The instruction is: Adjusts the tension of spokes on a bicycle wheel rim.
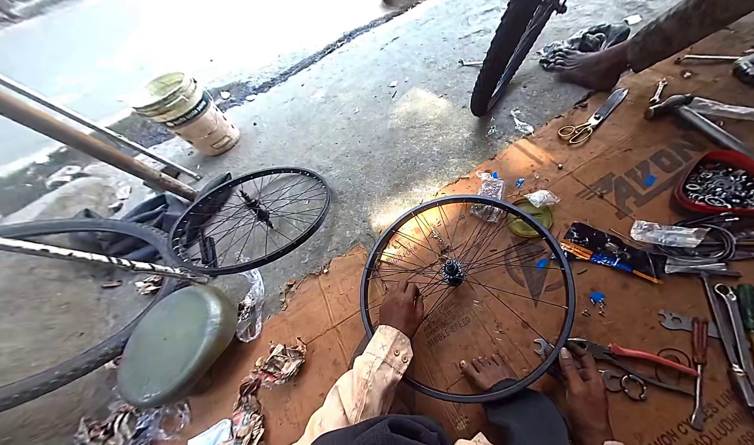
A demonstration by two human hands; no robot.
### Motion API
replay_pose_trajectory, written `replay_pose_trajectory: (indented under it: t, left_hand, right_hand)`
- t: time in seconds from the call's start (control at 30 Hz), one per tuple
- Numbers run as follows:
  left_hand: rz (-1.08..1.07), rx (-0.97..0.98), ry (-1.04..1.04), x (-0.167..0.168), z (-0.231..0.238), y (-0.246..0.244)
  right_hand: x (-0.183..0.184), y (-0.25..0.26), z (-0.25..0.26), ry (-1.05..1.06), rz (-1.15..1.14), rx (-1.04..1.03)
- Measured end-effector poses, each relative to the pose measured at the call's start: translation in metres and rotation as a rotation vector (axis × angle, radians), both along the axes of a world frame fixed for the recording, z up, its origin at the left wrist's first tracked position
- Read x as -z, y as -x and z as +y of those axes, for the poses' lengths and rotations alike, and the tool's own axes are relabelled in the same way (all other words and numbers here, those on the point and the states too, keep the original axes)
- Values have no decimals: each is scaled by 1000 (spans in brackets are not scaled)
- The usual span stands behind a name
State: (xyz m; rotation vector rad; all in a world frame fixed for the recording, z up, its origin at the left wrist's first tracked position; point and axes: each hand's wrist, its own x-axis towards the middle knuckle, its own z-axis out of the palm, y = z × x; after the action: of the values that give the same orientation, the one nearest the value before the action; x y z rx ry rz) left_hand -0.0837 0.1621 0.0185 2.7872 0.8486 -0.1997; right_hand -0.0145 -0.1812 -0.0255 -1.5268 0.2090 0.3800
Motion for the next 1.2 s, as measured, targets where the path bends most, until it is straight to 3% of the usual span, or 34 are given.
replay_pose_trajectory:
  t: [0.37,0.63,0.83,1.03,1.2]
  left_hand:
    - [-155,64,-77,6,-13,-8]
    - [54,-35,99,-14,-32,-14]
    - [335,-91,292,-21,-35,-20]
    - [248,-84,386,-12,-26,-12]
    - [134,-74,679,8,-16,27]
  right_hand:
    - [-3,-3,0,20,32,-4]
    - [-2,-3,-3,30,-8,-9]
    - [-7,-4,-1,36,38,-17]
    - [-14,-5,1,47,54,-20]
    - [-18,-4,-1,97,51,-26]
